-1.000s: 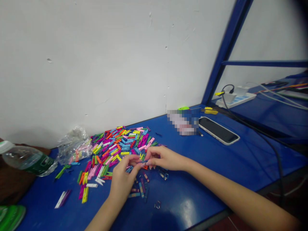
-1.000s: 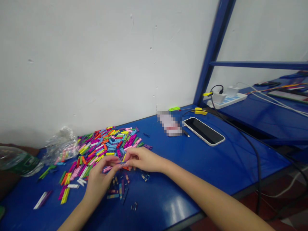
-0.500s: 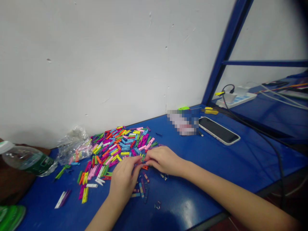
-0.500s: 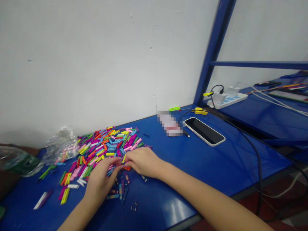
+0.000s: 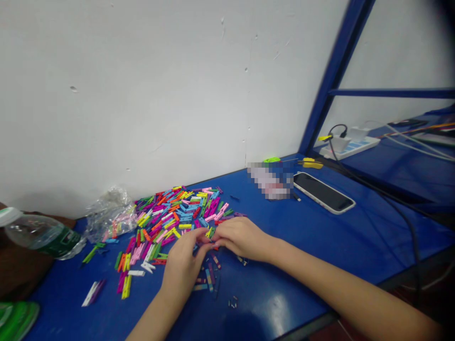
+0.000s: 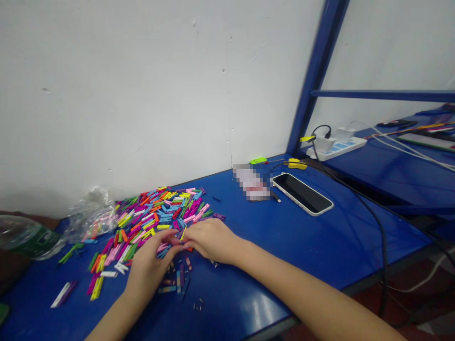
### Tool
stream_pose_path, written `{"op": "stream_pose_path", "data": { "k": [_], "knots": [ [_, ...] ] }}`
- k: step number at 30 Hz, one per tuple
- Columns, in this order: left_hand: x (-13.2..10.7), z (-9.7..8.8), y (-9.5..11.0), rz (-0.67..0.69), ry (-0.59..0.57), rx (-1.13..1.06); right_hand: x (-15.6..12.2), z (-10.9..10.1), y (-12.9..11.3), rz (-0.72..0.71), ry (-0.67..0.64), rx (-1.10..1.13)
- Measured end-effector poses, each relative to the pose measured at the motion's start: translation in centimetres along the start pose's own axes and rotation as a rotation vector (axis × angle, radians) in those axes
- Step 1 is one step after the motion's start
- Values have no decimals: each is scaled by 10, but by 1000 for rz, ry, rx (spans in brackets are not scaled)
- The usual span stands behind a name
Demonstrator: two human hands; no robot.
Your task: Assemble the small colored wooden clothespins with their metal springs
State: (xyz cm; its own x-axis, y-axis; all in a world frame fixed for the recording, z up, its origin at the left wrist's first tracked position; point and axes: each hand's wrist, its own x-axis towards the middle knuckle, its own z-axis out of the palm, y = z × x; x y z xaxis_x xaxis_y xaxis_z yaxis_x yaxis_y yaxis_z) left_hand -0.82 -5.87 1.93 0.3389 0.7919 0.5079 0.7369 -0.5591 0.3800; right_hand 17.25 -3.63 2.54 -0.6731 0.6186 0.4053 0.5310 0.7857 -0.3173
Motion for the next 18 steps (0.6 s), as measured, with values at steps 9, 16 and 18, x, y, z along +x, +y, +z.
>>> {"op": "stream_pose_path", "data": {
  "k": [9,16,18],
  "knots": [
    [3,-3,3,-89,-21,-107,-1,3,3,-38,45,26],
    [6,-5,3,-123,-15,-153,-2,4,1,-37,51,46],
    [7,-6,5,-135,-7,-158,-2,5,1,-30,66,69]
  ]
}}
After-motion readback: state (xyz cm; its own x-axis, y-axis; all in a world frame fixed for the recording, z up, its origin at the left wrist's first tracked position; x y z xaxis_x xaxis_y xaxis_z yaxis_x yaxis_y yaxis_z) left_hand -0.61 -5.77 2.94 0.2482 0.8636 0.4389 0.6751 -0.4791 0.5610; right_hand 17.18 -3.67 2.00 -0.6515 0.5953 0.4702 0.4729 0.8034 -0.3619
